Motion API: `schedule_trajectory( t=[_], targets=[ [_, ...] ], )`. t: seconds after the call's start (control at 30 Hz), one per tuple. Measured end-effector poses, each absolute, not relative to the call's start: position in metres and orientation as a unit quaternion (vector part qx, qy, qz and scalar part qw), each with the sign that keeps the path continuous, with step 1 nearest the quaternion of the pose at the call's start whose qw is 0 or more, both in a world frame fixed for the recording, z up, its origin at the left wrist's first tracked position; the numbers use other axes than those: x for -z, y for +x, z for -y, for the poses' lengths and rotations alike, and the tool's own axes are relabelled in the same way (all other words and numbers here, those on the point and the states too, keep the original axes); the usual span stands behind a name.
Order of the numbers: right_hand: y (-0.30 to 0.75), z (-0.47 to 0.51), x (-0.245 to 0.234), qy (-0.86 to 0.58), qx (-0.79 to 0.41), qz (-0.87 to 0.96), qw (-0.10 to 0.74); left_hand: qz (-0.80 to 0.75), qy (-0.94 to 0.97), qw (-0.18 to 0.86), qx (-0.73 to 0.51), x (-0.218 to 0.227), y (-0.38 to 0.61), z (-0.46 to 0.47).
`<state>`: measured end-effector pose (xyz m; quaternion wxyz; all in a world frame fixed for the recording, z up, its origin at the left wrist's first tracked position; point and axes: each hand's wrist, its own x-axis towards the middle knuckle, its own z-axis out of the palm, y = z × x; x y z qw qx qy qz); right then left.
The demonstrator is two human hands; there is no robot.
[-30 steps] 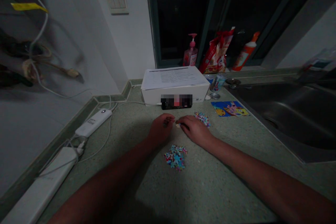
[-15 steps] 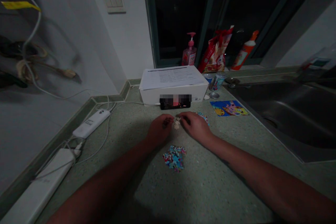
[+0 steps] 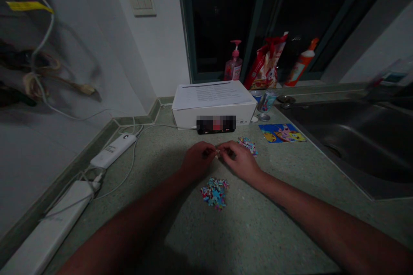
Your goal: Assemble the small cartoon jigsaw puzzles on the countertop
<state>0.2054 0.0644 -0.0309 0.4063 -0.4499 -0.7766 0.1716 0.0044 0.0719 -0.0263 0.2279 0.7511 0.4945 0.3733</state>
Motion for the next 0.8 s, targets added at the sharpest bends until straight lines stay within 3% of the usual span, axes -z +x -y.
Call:
schedule_trajectory(
  t=[0.8],
  targets=[
    [0.2079, -0.0612, 0.0252, -0.455, -0.231, 0.760, 0.403, -0.442, 0.782, 0.162, -0.408, 0.0203, 0.0013, -0.0655]
  ],
)
